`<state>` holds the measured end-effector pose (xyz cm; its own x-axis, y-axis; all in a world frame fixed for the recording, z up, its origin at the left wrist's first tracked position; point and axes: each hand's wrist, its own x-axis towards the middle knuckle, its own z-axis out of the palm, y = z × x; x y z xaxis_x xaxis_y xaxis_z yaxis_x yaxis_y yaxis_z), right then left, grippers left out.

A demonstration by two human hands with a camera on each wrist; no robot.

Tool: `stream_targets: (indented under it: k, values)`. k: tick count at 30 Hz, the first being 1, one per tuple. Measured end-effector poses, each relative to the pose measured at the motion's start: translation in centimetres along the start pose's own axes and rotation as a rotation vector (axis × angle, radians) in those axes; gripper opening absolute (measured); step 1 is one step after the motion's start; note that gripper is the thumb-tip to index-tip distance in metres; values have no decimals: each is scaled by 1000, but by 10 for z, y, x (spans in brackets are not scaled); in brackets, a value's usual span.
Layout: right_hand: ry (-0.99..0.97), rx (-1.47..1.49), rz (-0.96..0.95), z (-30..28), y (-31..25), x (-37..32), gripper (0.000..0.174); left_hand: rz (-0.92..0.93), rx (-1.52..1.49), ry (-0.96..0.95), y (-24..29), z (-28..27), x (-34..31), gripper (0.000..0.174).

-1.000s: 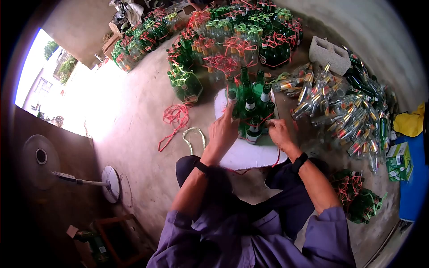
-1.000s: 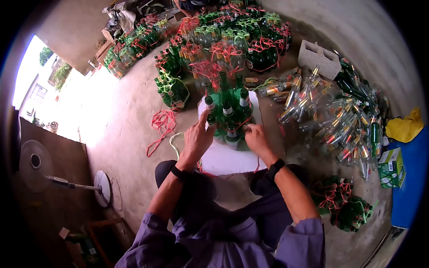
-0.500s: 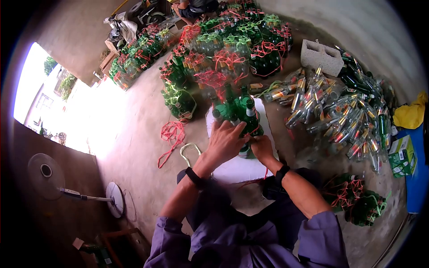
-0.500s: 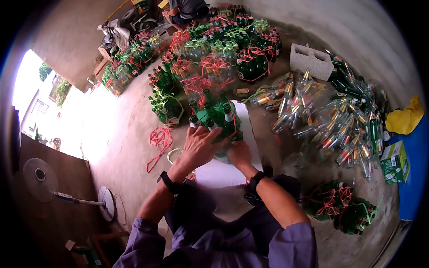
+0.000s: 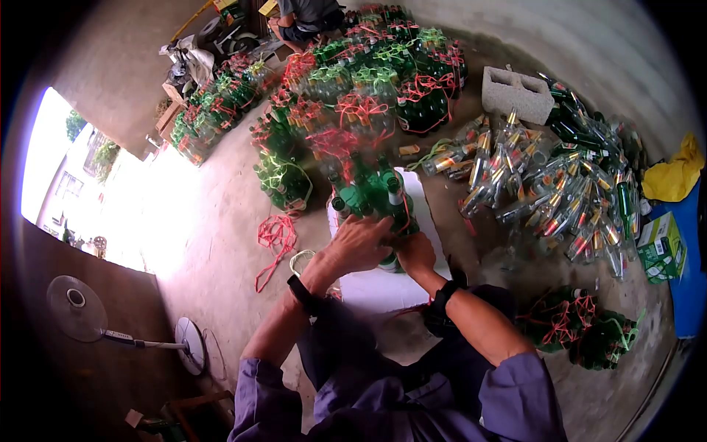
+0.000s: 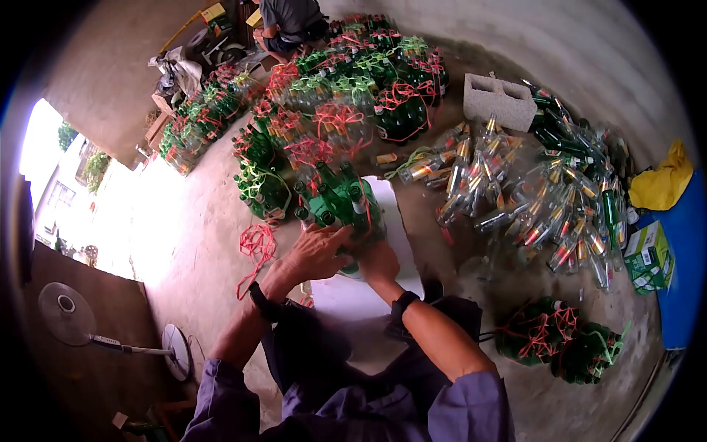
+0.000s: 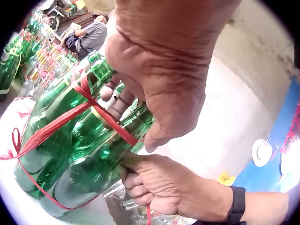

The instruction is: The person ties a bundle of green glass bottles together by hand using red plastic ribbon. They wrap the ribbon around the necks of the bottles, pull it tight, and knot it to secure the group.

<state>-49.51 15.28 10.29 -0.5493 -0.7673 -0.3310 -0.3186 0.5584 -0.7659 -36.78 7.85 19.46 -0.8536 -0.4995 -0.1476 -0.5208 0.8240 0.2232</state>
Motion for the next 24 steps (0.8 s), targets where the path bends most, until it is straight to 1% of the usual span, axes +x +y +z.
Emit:
stream_targets:
  k: [1,3,4,6,7,9,10,12,13,14,15,16,18,20,22,24]
  values:
    - [23,-6,14,1,0,0,56,-1,1,3,-3,2,1,58]
    - [6,3,-6,3,4,2,55,96,-87,94,-12,9,0,44]
    - [-12,14,-25,4,6,2,55,92,-85,95,-14,10,1,44]
    - [-11,9,-6,6,6,2,54,105,-224,78,-18,12,5,40]
    - [-5,4,20,6,4,2,52,101,-220,81,-19,13,5,40]
    - [-6,8,31,3,0,-1,51,108,-233,85,-20,16,8,34]
    - [-6,12,46,2,-2,-2,49,105,-230,88,-22,18,9,34]
    - [1,-2,42,8,2,1,49,171,-169,144,-23,19,8,30]
    - [9,-16,42,11,4,2,48,166,-167,146,-22,18,7,30]
    - [8,-17,37,12,7,3,48,200,-136,198,-21,18,6,30]
    - [-12,-24,-9,9,6,2,49,235,-104,251,-20,17,6,29]
    - [-31,-30,-55,7,4,1,50,235,-104,255,-21,18,6,29]
    - [-43,-35,-72,2,0,-2,50,286,-3,318,-23,21,7,28]
    - [-54,-39,-85,3,3,-1,51,267,-2,298,-24,22,7,28]
    - [-73,-40,-150,7,9,3,52,248,-2,279,-23,20,6,28]
    - [-65,-41,-150,8,10,4,52,226,-1,283,-21,19,6,28]
